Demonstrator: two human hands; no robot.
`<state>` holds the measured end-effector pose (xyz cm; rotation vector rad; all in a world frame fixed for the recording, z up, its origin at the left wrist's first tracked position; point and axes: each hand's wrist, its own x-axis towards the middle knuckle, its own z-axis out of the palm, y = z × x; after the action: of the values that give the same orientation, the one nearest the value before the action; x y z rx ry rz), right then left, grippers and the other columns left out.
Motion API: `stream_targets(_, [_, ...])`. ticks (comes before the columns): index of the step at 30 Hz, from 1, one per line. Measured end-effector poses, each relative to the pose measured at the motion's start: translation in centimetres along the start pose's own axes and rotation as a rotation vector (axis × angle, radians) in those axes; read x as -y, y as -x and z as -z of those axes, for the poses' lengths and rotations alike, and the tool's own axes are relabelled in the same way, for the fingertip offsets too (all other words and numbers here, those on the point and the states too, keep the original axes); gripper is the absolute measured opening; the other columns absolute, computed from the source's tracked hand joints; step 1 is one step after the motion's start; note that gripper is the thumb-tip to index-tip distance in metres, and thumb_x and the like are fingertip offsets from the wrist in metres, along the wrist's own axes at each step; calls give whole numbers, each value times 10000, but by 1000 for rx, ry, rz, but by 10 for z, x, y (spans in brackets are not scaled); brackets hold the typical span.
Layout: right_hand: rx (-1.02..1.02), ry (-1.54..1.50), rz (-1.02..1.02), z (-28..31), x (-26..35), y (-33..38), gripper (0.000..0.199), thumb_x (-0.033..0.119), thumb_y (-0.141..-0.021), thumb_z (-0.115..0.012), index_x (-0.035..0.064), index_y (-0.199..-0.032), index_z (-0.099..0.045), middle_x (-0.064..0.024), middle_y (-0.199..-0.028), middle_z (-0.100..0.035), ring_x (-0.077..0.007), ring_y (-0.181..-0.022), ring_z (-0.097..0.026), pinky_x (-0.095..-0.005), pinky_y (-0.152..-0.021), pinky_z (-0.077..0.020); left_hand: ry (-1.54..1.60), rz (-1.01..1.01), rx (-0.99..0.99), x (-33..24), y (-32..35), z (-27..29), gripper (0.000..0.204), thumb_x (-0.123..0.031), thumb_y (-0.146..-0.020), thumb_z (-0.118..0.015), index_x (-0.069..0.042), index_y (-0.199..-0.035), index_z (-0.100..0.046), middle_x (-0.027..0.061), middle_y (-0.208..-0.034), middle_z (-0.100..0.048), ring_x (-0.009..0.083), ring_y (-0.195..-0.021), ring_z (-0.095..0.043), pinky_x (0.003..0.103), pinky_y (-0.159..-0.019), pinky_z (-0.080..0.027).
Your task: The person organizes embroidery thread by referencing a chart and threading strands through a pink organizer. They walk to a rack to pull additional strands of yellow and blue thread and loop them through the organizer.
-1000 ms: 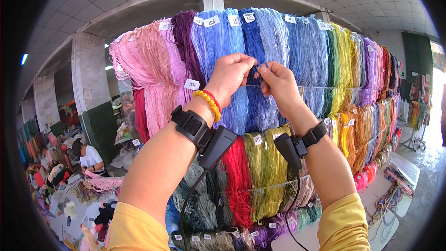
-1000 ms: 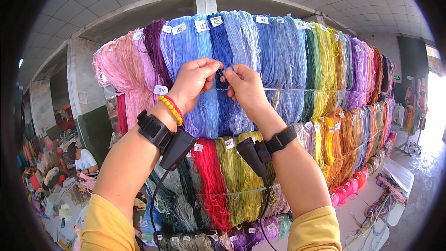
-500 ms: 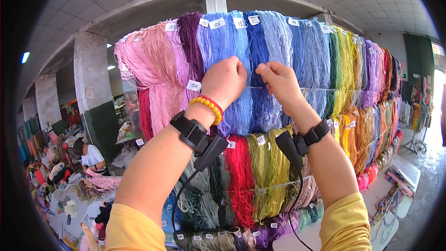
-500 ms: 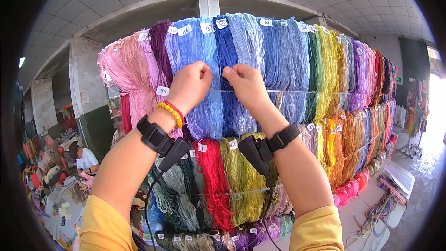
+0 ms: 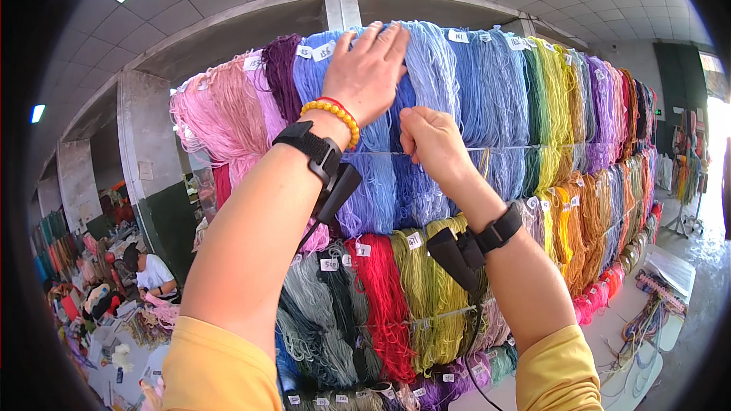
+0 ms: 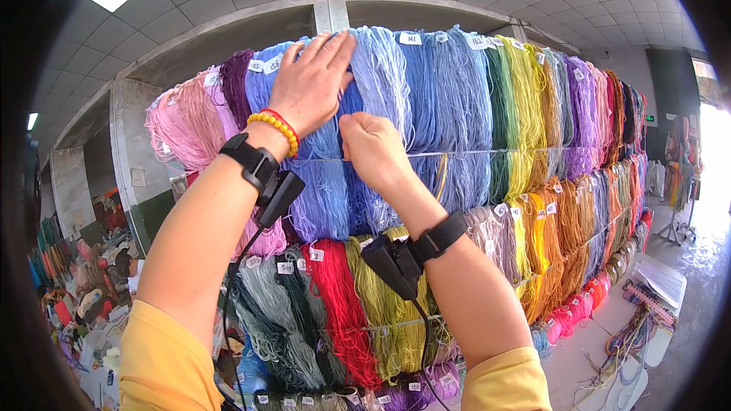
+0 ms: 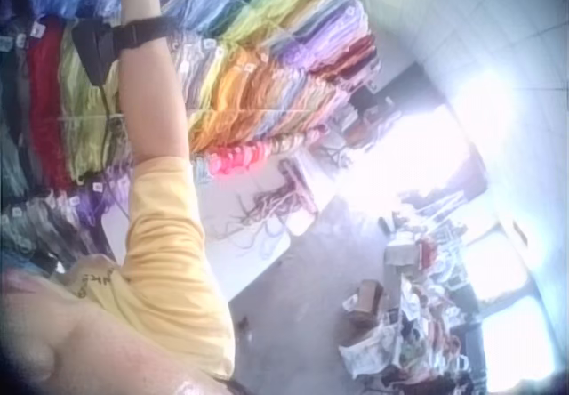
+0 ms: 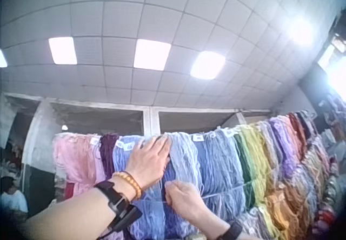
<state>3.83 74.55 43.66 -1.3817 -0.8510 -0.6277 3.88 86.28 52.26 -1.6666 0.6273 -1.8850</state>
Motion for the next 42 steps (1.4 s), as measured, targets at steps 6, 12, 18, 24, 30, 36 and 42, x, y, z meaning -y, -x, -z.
stream_targets(6, [-64,-40,5,1,-9,22,304,215,-816,-445,-4,-611,-496,-9,-510,-453,-79,-482,-411,-264,-456,-345,-66,70,-101,-2,-1,-18,399,-184,-820,-467,-73,-1201,-425,35,-1212,-463,174,-1110,-424,350,-931,-288])
stream_targets(12, [-137,156,135,1,-23,39,306,209,-821,-444,-20,-621,-478,-90,-506,-464,-151,-461,-430,-305,-473,-361,-59,68,-146,-2,0,-23,380,-167,-817,-477,-83,-1186,-442,26,-1201,-475,175,-1099,-433,346,-928,-291])
stream_targets(18, [-105,234,123,4,-17,77,294,180,-819,-448,-5,-590,-463,-120,-520,-506,-246,-501,-521,-342,-503,-389,-64,72,-206,1,1,-28,360,-174,-810,-485,-97,-1161,-464,13,-1193,-482,173,-1081,-446,348,-920,-300])
stream_targets(24, [-53,432,272,13,-17,114,249,112,-789,-476,30,-562,-415,-95,-510,-445,-278,-494,-459,-353,-533,-328,-53,85,-228,1,3,-30,361,-161,-799,-490,-102,-1155,-471,9,-1192,-480,169,-1075,-444,346,-912,-305])
stream_targets(30, [134,554,415,28,-6,168,216,3,-704,-501,45,-547,-358,-79,-512,-356,-259,-470,-391,-348,-515,-288,-44,109,-218,-3,2,-30,396,-131,-790,-493,-116,-1184,-451,2,-1216,-459,165,-1092,-431,344,-920,-299])
stream_targets(36, [325,518,344,39,16,244,91,-6,-596,-481,17,-537,-415,-76,-505,-382,-240,-426,-382,-339,-401,-280,-65,119,-227,0,4,-35,425,-112,-777,-502,-132,-1198,-439,-6,-1224,-453,166,-1102,-425,347,-928,-297])
stream_targets(42, [295,511,-43,56,72,336,176,-52,-650,-466,15,-536,-350,-120,-517,-308,-293,-452,-339,-377,-432,-258,-49,142,-223,-13,-7,-31,415,-117,-789,-477,-129,-1202,-436,-8,-1231,-448,167,-1110,-421,349,-936,-279])
